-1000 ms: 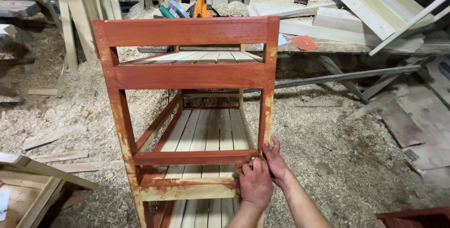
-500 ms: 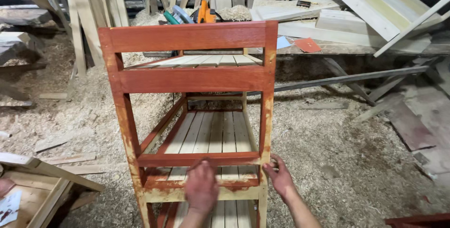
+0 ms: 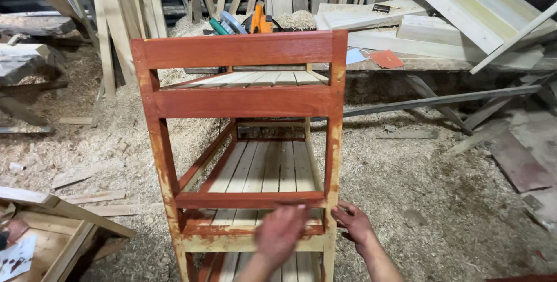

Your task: The person applies reddish-brown stain to a three-tier wooden shelving unit using a cloth. They rub the stain onto the top frame, side rails, and lower shelves, working systematically across the visible surfaces.

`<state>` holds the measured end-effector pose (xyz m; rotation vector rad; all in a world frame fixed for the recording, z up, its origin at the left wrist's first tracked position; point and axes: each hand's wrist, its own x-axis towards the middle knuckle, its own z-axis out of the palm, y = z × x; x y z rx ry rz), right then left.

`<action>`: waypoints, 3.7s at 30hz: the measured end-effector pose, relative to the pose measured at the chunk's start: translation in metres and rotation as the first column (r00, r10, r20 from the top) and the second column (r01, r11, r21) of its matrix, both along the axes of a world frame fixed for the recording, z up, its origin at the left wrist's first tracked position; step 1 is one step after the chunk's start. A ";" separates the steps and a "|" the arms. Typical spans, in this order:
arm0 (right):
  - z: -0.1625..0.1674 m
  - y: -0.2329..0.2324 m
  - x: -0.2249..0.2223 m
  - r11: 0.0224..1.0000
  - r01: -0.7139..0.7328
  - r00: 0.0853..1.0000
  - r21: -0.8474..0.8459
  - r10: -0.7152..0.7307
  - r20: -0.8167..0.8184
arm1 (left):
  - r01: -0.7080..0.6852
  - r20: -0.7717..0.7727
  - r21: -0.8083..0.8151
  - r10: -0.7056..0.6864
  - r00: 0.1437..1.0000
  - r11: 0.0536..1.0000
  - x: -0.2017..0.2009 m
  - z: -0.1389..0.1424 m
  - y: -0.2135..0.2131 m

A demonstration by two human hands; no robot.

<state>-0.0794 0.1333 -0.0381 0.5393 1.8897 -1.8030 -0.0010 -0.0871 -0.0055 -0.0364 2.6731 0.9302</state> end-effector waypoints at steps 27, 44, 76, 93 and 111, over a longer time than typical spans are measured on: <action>-0.006 -0.001 0.016 0.988 0.146 0.989 -0.045 -0.147 -0.014 | 0.163 -0.690 -0.463 -0.470 0.550 0.871 -0.027 -0.018 0.043; -0.011 -0.005 0.028 0.930 0.165 0.941 0.328 -0.049 -0.335 | 0.387 -0.565 -0.510 -0.639 0.523 0.768 -0.046 -0.004 0.058; -0.004 0.002 0.026 0.982 -0.004 0.967 0.190 0.053 -0.250 | -0.548 -0.472 -0.441 0.336 0.815 0.711 -0.024 0.005 0.066; -0.003 0.005 0.042 0.989 -0.090 0.984 -0.115 0.071 -0.161 | -0.095 -0.255 -0.199 0.042 0.966 0.975 0.010 -0.002 0.092; -0.019 0.011 0.074 0.998 -0.058 0.986 0.008 0.059 -0.156 | 0.106 -0.484 -0.432 -0.329 0.811 0.896 0.015 -0.007 0.120</action>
